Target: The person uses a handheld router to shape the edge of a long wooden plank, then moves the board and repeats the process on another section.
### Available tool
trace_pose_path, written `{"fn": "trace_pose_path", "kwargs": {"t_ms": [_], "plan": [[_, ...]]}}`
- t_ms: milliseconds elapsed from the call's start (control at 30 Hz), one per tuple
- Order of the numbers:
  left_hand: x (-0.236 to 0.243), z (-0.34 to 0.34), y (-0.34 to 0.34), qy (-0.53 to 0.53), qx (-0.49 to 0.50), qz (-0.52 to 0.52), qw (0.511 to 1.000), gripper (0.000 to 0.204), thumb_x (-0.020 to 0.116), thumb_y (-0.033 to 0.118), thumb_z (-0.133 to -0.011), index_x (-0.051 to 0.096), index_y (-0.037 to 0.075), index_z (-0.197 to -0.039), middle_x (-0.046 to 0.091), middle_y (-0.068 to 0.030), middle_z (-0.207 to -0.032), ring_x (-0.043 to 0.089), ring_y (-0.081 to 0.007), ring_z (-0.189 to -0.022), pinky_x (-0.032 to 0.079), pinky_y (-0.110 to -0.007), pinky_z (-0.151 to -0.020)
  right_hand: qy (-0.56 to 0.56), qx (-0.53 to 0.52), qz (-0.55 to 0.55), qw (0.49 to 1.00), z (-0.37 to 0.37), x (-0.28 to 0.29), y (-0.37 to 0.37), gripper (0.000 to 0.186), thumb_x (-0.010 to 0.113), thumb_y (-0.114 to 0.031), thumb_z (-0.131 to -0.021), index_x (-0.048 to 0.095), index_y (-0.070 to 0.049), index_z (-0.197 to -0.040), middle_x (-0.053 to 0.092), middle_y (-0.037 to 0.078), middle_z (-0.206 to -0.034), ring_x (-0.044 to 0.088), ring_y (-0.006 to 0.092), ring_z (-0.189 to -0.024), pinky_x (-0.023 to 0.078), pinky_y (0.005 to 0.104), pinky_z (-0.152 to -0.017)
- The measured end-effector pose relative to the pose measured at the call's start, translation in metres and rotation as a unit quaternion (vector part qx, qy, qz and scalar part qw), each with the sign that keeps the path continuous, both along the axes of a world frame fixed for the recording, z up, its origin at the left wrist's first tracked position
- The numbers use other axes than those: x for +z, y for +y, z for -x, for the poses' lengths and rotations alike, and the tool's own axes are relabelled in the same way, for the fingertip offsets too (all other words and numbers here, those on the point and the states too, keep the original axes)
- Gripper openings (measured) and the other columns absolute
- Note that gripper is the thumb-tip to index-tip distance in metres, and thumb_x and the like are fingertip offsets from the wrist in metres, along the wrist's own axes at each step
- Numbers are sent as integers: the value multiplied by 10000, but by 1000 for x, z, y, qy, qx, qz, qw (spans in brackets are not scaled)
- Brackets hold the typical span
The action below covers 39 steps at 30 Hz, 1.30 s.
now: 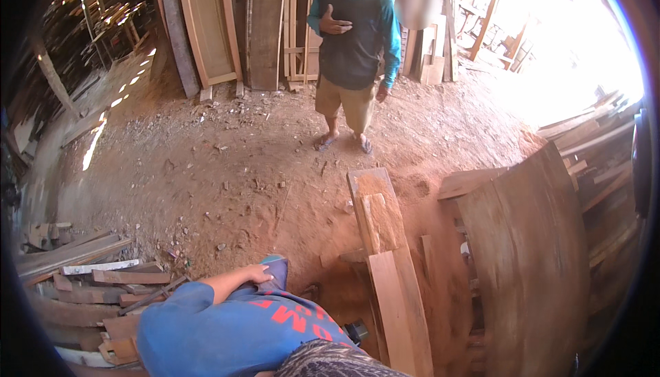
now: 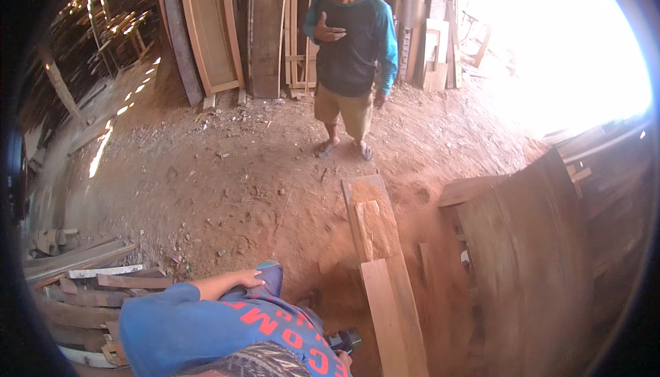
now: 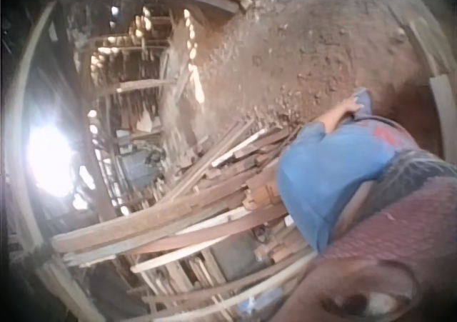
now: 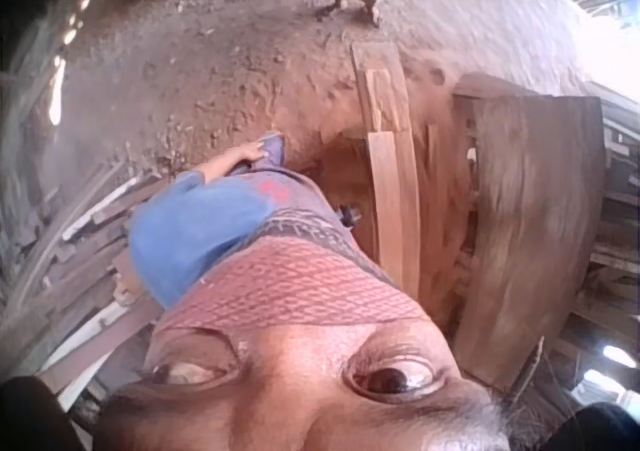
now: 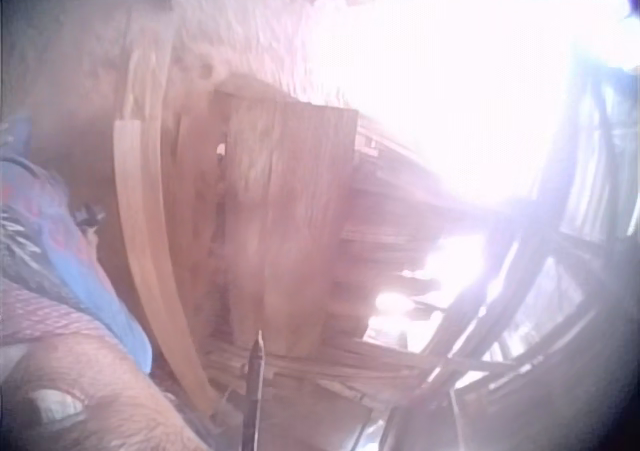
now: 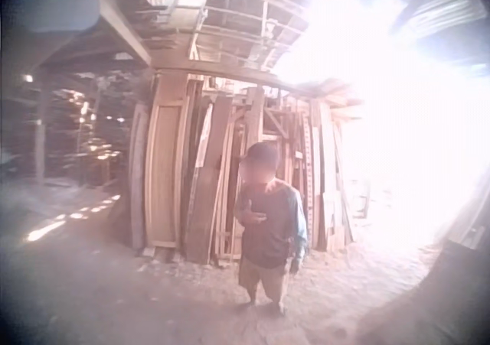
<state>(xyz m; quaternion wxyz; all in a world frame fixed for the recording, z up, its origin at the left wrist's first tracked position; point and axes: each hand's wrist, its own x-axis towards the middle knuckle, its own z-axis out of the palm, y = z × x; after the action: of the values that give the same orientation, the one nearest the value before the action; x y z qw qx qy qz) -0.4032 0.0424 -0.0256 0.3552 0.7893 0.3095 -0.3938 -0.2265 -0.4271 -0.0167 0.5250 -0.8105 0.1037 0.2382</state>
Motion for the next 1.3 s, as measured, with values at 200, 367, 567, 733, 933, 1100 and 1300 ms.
{"fn": "trace_pose_path", "kwargs": {"t_ms": [200, 367, 567, 733, 933, 1100, 1300], "plan": [[-12, -57, 73, 68, -128, 74, 987, 978, 503, 684, -963, 262, -26, -1592, 295, -251, -1641, 296, -362, -1527, 264, -423, -1247, 6, 3, 15, 1000, -28, -7, 55, 153, 579, -49, -890, 479, 15, -987, 574, 134, -889, 584, 278, -877, 523, 477, -851], [-21, -95, 146, 27, -114, 77, 990, 1036, 445, 740, -953, 256, -63, -1581, 244, -276, -1652, 242, -375, -1547, 206, -450, -1264, 18, -43, 34, 998, -12, 0, 108, 153, 584, -70, -906, 475, 11, -978, 561, 127, -875, 574, 281, -864, 524, 482, -841], [1, -151, 291, 130, -152, 173, 964, 795, 657, 617, -896, 563, 45, -1440, 569, -201, -1448, 557, -359, -1324, 461, -453, -1086, 37, -152, 38, 987, 59, 29, 182, 162, 590, -95, -926, 471, 6, -967, 545, 120, -859, 563, 285, -849, 525, 489, -830], [36, -271, 364, -80, -355, -43, 930, 496, 800, 270, -817, 711, 77, -1266, 772, -165, -1066, 751, -240, -973, 592, -385, -868, 81, -231, -9, 969, 103, 30, 227, 175, 595, -116, -943, 467, 2, -958, 532, 113, -845, 554, 288, -835, 526, 495, -820], [86, -436, 311, -178, -166, -13, 970, 312, 675, 244, -842, 761, 97, -1103, 740, -222, -1078, 717, -361, -1040, 563, -444, -928, 98, -508, -203, 831, 164, -111, 278, 213, 649, -120, -907, 459, -24, -907, 513, 104, -875, 519, 277, -871, 507, 500, -866], [93, -504, 198, -318, -309, 40, 895, 311, 620, 175, -864, 717, 78, -1143, 721, -257, -1074, 691, -423, -1049, 547, -498, -929, 141, -670, -322, 654, 164, -154, 310, 265, 714, -144, -857, 474, -47, -914, 499, 99, -875, 522, 259, -787, 499, 504, -868], [89, -520, 104, -287, -520, 121, 795, 346, 651, 142, -858, 673, 42, -1188, 729, -223, -985, 705, -400, -957, 564, -481, -813, -43, -705, -385, 594, 128, -65, 366, 147, 570, -109, -850, 496, -71, -728, 488, 79, -654, 485, 232, -614, 483, 418, -626]]}}
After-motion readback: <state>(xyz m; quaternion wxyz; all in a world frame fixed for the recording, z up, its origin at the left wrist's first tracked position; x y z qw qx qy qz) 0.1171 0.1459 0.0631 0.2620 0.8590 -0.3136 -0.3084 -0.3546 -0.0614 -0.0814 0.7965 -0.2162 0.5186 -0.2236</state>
